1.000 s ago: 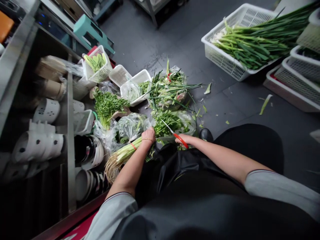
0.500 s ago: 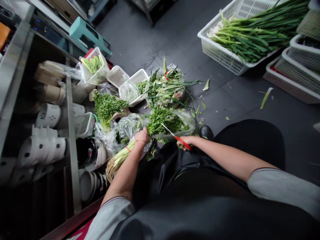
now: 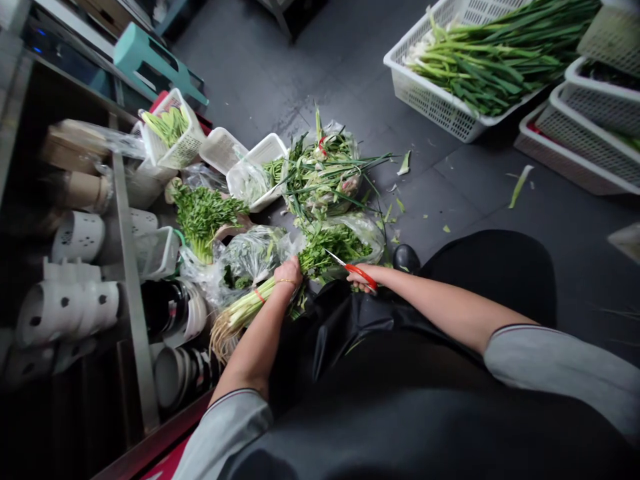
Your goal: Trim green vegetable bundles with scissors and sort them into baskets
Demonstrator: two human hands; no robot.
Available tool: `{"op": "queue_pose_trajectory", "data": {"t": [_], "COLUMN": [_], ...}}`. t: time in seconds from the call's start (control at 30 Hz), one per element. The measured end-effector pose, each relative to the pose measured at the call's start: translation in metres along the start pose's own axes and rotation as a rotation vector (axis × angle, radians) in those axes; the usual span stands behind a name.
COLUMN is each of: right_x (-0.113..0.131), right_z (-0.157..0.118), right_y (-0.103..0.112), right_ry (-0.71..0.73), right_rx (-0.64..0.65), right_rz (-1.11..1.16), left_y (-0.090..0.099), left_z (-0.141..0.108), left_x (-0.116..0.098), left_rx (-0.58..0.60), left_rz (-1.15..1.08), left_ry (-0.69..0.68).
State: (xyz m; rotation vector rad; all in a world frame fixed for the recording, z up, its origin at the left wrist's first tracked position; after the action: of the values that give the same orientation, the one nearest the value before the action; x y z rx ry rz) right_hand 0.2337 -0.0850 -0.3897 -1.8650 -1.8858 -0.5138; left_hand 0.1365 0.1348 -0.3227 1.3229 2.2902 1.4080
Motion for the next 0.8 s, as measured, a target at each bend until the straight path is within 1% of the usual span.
{"op": "queue_pose_trajectory", "data": {"t": [0.1, 0.17, 0.23, 0.33, 0.4, 0.5, 0.6, 0.67, 0.73, 0.8], "right_x": [-0.015, -0.019, -0.018, -0.006, 0.004, 0.018, 0.024, 0.025, 0.023, 0.018], "right_z": [0.007, 0.01, 0.012, 0.009, 0.005, 0.0, -0.001, -0.001, -0.001, -0.002], "right_y": [-0.01, -0.017, -0.024, -0.033, -0.036, -0.034, -0.026, -0.019, -0.013, -0.011], "right_ry": [-0.018, -0.007, 0.01, 0.037, 0.053, 0.067, 0.069, 0.074, 0.074, 0.063], "right_rx": [0.109, 0.169, 0.212, 0.25, 0.26, 0.237, 0.148, 0.056, -0.021, -0.037], "right_rz": [0.005, 0.009, 0.018, 0.043, 0.06, 0.076, 0.076, 0.064, 0.04, 0.015], "left_y": [-0.004, -0.002, 0.002, 0.008, 0.008, 0.003, -0.005, -0.01, -0.014, -0.019], "left_z": [0.01, 0.016, 0.02, 0.021, 0.02, 0.014, 0.009, 0.008, 0.01, 0.015], "left_x": [0.022, 0.035, 0.043, 0.053, 0.051, 0.036, 0.017, 0.01, 0.008, 0.01], "left_rx": [0.062, 0.088, 0.115, 0.142, 0.15, 0.179, 0.203, 0.203, 0.204, 0.215], "left_rz": [-0.167, -0.347, -0.502, -0.669, -0.763, -0.841, -0.831, -0.791, -0.764, -0.764], "left_ry": [0.058, 0.028, -0.024, -0.04, -0.066, -0.13, -0.174, -0.163, -0.13, -0.107]}}
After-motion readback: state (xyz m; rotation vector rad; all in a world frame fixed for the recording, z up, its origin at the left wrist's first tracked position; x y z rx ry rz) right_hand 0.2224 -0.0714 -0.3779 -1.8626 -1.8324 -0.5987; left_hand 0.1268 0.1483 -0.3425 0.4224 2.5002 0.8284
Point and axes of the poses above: each hand's wrist, its own z-axis towards the middle knuckle, its own y-axis out of the back of the hand, x = y × z, the point moved 8 cm from there along z, towards the middle knuckle, and after that the axes turned 3 degrees about -z, right-handed, at the moved point
